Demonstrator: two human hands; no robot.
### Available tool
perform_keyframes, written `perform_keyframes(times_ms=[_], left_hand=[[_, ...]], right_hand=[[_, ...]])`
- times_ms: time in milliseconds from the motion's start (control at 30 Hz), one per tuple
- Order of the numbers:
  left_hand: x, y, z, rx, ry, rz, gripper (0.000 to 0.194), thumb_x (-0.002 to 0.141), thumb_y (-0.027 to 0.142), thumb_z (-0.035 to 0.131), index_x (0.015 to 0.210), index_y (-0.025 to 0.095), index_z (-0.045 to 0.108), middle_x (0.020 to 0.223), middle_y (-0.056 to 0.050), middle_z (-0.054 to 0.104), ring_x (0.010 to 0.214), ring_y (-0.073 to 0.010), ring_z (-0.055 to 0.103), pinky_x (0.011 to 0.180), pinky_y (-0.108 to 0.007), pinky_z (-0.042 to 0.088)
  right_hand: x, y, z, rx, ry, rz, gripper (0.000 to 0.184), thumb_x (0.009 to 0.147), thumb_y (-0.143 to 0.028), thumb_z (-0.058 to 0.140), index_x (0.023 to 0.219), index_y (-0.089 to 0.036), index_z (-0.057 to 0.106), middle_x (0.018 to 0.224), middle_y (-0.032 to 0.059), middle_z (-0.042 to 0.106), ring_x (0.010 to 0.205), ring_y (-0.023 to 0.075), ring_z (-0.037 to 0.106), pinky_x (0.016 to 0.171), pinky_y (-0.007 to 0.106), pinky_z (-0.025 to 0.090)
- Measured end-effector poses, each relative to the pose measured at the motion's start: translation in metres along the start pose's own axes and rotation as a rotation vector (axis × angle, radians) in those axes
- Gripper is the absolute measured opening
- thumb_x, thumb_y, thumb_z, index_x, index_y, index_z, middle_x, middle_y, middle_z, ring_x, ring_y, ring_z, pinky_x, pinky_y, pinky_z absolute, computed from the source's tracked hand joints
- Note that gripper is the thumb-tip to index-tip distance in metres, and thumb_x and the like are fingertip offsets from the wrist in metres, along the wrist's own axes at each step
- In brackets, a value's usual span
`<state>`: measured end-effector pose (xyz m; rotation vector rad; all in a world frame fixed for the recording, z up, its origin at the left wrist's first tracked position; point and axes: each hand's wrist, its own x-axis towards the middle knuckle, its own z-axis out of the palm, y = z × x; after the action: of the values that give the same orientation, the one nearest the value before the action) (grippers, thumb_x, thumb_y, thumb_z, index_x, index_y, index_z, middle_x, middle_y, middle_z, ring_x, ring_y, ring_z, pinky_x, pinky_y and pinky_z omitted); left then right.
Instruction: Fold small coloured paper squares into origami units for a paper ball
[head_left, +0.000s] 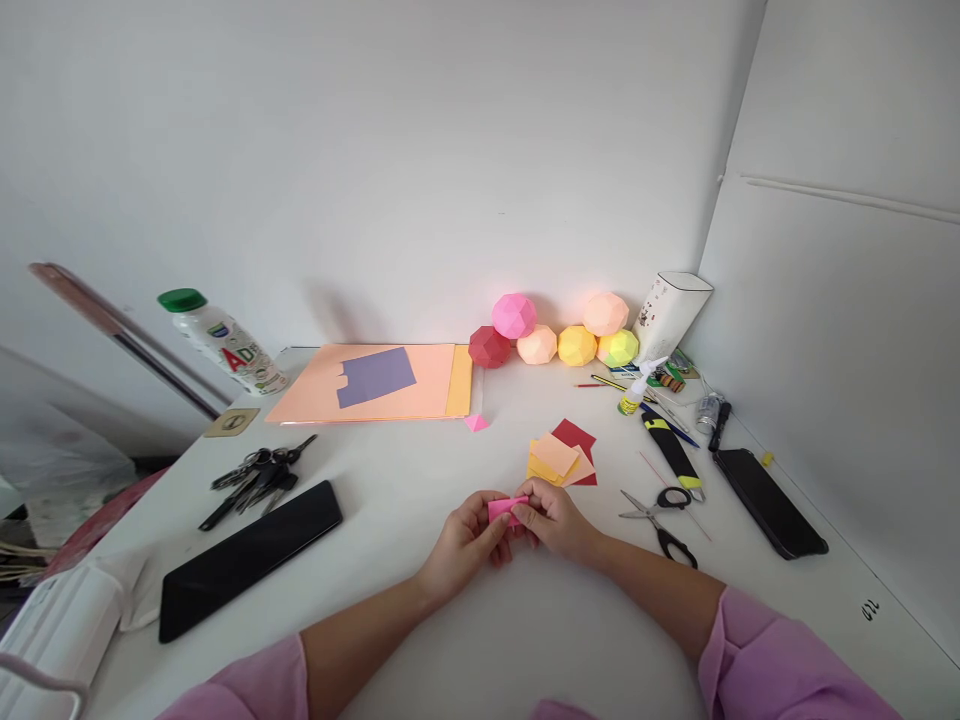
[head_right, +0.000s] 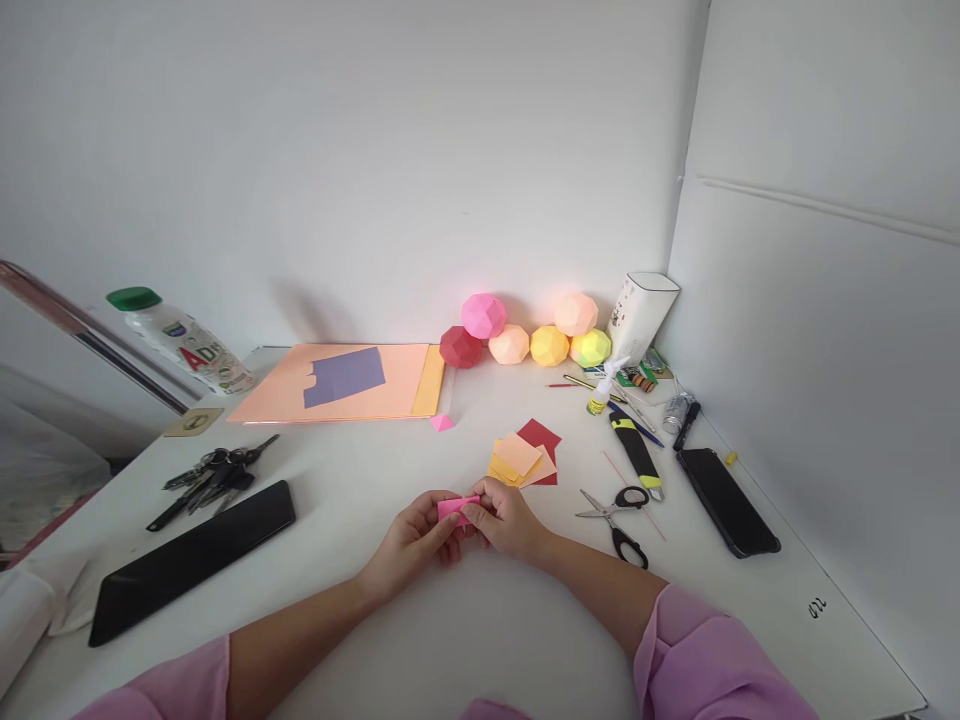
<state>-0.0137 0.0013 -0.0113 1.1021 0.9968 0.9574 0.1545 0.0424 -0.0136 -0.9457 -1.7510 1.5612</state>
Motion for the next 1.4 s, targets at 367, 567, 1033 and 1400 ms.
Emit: perform_keyframes(times_ms=[367,567,1033,1400], left_hand=[[-0.0003,0.0002,0.0001,0.008,-0.008,0.004,0.037,0.083,0.049,0.053,0.097,0.015,0.050,0.064,-0.001,0.064,0.050,-0.0122,0.057,0.051,-0.026,0.047],[0.0000,-0.0014,-0.0005,0.001,-0.001,0.000,0.036,0.083,0.048,0.053,0.097,0.015,0.051,0.066,-0.001,0.064,0.051,-0.0124,0.057,0.051,-0.026,0.047],[0.0009,0.0002,-0.0005,-0.004,-0.010,-0.004,0.037,0.081,0.050,0.055,0.094,0.015,0.051,0.065,0.000,0.061,0.049,-0.0114,0.057,0.048,-0.025,0.046],[0.0027,-0.0013,-0.0008,-0.005,-0.022,-0.022,0.038,0.078,0.052,0.057,0.089,0.016,0.052,0.064,0.001,0.061,0.045,-0.0113,0.057,0.045,-0.025,0.044]], right_hand=[[-0.0006,-0.0024,-0.0004,0.006,0.001,0.023,0.028,0.085,-0.045,0.053,0.081,-0.017,0.047,0.056,-0.0048,0.051,0.045,0.0086,0.045,0.045,0.021,0.038],[-0.0007,-0.0028,0.0000,-0.004,-0.001,0.016,0.027,0.086,-0.044,0.052,0.082,-0.018,0.047,0.056,-0.0048,0.051,0.045,0.0085,0.045,0.044,0.021,0.038],[-0.0009,-0.0037,0.0014,0.016,0.009,0.012,0.027,0.085,-0.043,0.052,0.080,-0.018,0.046,0.058,-0.0040,0.054,0.043,0.0081,0.044,0.044,0.021,0.037],[-0.0020,0.0015,0.0009,0.015,0.008,0.011,0.026,0.086,-0.043,0.051,0.082,-0.018,0.046,0.059,-0.0044,0.054,0.043,0.0075,0.044,0.043,0.020,0.036]])
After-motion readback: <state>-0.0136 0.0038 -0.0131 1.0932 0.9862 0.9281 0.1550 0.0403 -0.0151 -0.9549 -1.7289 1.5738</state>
